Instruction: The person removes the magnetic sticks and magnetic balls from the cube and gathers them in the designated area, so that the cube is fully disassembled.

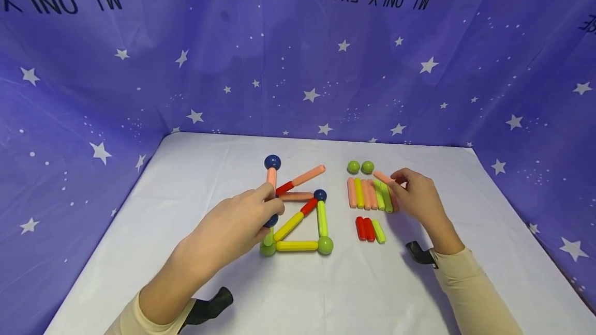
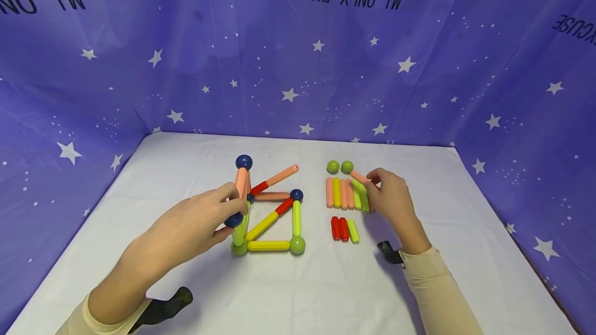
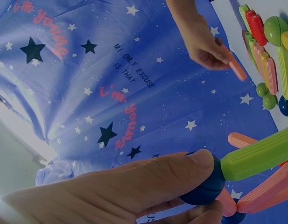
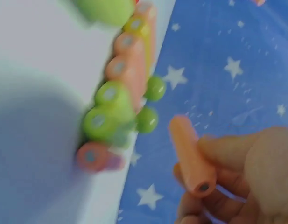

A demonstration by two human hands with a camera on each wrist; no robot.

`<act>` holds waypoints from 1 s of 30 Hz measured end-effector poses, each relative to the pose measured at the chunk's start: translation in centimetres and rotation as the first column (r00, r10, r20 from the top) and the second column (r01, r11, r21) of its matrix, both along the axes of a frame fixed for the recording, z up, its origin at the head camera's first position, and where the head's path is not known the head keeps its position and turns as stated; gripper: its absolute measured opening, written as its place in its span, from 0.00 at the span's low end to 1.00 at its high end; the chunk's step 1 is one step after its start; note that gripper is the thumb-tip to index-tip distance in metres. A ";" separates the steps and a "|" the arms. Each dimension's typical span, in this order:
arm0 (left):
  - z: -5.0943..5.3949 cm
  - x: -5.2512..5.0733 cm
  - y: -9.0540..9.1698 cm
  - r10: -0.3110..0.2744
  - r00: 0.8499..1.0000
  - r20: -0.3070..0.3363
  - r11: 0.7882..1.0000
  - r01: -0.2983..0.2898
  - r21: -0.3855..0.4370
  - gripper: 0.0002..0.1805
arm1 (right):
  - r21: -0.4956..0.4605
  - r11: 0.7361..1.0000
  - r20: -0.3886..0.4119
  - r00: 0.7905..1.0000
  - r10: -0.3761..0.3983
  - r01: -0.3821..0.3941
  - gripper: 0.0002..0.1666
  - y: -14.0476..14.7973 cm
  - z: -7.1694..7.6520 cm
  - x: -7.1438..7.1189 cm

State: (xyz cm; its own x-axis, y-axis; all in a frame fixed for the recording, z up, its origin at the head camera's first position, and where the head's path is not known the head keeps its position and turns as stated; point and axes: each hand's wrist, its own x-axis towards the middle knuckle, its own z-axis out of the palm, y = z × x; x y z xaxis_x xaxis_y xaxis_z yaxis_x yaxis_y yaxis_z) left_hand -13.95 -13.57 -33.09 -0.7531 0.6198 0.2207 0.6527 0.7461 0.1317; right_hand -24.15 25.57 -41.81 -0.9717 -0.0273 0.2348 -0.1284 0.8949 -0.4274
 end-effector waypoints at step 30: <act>0.1 0.1 0.0 0.012 1.000 0.011 1.000 -0.012 -0.006 0.16 | 0.094 0.995 0.003 1.000 0.015 -0.016 0.16 -2.2 -0.4 -1.8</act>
